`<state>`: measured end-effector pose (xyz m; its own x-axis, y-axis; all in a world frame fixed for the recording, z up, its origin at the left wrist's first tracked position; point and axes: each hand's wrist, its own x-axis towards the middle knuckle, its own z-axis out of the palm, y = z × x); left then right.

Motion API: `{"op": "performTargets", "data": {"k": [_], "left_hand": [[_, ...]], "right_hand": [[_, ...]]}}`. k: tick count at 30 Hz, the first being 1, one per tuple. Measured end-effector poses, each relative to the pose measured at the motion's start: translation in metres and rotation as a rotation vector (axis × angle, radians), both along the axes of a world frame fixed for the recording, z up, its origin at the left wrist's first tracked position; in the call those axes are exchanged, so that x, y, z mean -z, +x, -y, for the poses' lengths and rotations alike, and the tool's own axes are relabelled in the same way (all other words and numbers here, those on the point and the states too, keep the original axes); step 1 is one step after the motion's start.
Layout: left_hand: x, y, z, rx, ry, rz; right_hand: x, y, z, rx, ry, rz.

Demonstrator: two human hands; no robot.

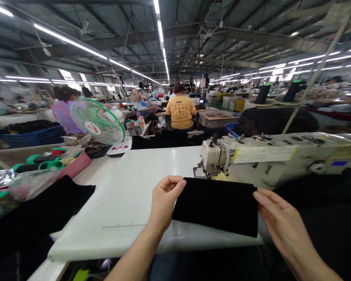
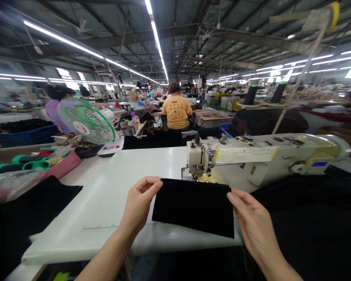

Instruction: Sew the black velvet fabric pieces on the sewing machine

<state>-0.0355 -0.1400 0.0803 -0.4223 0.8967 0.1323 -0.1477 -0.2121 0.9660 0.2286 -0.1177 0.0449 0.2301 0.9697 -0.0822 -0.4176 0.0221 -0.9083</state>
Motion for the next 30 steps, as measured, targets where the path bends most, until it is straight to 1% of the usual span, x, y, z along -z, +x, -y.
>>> {"op": "performTargets", "data": {"k": [6,10,14,17,20,21,22,23,25,26,27,28,29,30], "left_hand": [[0.001,-0.004,-0.007,-0.02,-0.018,0.149],[-0.002,-0.004,-0.009,-0.015,-0.044,0.181],[-0.003,-0.003,-0.007,-0.03,-0.064,0.164],[0.0,0.0,-0.008,-0.031,-0.056,0.125],[0.001,0.001,-0.002,-0.057,0.013,-0.036],[-0.002,0.0,0.003,-0.072,0.041,-0.12],[-0.008,-0.003,0.009,-0.089,0.06,-0.208],[-0.017,-0.007,0.015,-0.105,0.074,-0.294],[-0.042,-0.018,0.021,-0.122,0.103,-0.453],[-0.057,-0.024,0.02,-0.109,0.116,-0.532],[-0.071,-0.029,0.015,-0.067,0.126,-0.615],[-0.082,-0.033,0.005,0.005,0.127,-0.706],[-0.089,-0.035,-0.009,0.111,0.113,-0.791],[-0.092,-0.035,-0.027,0.257,0.076,-0.879]], "right_hand": [[-0.012,-0.006,0.001,-0.006,0.1,0.082],[-0.014,-0.006,-0.001,0.013,0.123,0.089],[-0.011,-0.005,-0.001,-0.008,0.131,0.08],[-0.012,-0.006,-0.004,-0.006,0.126,0.059],[-0.019,-0.003,-0.005,-0.006,0.168,0.095],[-0.022,-0.002,-0.003,-0.039,0.189,0.133],[-0.027,0.0,0.001,-0.102,0.205,0.181],[-0.031,0.002,0.006,-0.188,0.213,0.23],[-0.041,0.004,0.019,-0.402,0.203,0.304],[-0.045,0.004,0.026,-0.511,0.191,0.325],[-0.047,0.003,0.033,-0.61,0.177,0.338],[-0.047,0.001,0.039,-0.684,0.162,0.353],[-0.045,-0.002,0.044,-0.73,0.148,0.375],[-0.039,-0.006,0.047,-0.746,0.134,0.41]]}}
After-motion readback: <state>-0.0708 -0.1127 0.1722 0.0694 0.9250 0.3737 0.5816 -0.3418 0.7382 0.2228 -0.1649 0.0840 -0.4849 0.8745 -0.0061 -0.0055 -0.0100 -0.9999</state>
